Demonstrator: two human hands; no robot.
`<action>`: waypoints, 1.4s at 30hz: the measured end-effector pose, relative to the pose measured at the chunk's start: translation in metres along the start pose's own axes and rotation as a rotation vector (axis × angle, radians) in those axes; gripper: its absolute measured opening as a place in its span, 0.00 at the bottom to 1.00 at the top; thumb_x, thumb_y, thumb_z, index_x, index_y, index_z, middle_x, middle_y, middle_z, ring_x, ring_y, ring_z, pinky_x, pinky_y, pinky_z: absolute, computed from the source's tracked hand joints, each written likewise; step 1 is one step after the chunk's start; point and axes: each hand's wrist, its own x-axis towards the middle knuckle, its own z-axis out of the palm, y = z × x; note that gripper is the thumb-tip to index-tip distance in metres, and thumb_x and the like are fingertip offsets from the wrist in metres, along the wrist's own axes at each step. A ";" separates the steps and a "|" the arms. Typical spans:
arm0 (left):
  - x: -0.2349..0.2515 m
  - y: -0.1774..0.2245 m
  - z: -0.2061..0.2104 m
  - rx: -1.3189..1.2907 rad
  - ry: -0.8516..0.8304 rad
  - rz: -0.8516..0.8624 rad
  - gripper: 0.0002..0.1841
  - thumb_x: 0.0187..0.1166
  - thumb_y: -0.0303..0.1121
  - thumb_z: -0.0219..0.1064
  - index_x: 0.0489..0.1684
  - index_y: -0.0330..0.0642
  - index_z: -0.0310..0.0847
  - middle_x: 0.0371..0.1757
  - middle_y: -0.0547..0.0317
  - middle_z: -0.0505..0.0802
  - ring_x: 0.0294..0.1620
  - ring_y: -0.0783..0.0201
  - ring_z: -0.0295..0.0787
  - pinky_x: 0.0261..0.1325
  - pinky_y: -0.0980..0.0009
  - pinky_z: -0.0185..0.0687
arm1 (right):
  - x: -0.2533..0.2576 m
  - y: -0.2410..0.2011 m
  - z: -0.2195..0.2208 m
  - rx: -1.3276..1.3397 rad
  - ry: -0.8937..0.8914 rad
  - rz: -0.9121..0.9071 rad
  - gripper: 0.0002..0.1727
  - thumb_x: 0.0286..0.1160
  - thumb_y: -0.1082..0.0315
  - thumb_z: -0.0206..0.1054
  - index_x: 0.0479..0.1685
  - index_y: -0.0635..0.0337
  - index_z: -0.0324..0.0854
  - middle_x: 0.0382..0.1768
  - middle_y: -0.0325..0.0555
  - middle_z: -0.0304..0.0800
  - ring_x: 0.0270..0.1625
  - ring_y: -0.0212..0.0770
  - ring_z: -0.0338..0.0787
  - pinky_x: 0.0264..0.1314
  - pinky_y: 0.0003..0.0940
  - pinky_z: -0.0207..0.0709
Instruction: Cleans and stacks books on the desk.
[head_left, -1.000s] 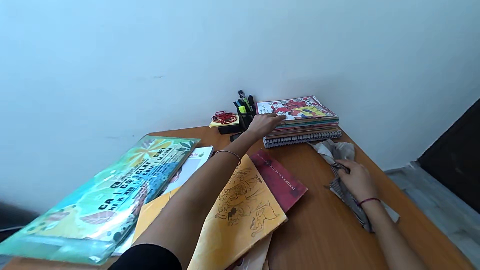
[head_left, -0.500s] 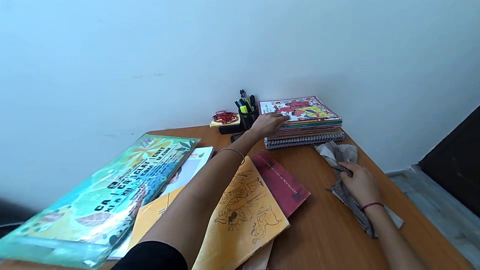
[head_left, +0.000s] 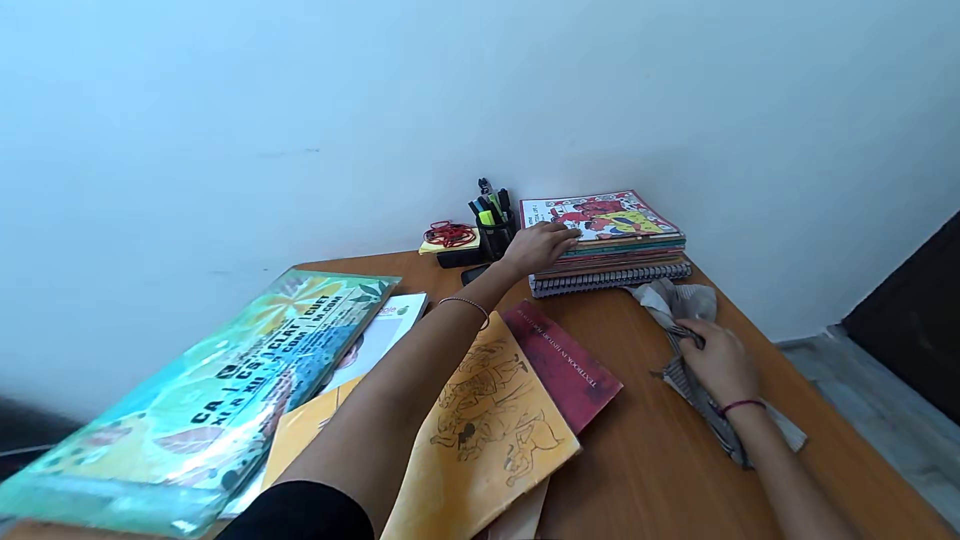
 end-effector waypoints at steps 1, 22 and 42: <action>0.000 0.002 -0.004 -0.036 -0.041 -0.043 0.20 0.93 0.39 0.52 0.74 0.44 0.83 0.72 0.42 0.87 0.77 0.38 0.80 0.73 0.38 0.73 | 0.000 0.001 0.001 0.005 0.007 -0.002 0.16 0.82 0.75 0.64 0.64 0.59 0.91 0.68 0.55 0.90 0.71 0.65 0.84 0.71 0.67 0.71; -0.059 0.006 -0.027 -0.640 0.263 -0.608 0.14 0.83 0.23 0.65 0.61 0.24 0.79 0.53 0.37 0.91 0.50 0.56 0.91 0.61 0.60 0.83 | 0.001 0.004 0.001 0.050 0.019 -0.037 0.16 0.81 0.76 0.65 0.63 0.62 0.90 0.68 0.60 0.89 0.74 0.67 0.83 0.73 0.70 0.69; -0.050 0.010 -0.028 -0.542 0.270 -0.581 0.08 0.82 0.23 0.67 0.49 0.25 0.86 0.43 0.42 0.93 0.43 0.58 0.91 0.57 0.61 0.84 | 0.003 0.004 0.004 0.048 0.050 -0.057 0.15 0.81 0.78 0.65 0.62 0.64 0.90 0.66 0.64 0.89 0.71 0.70 0.83 0.70 0.72 0.68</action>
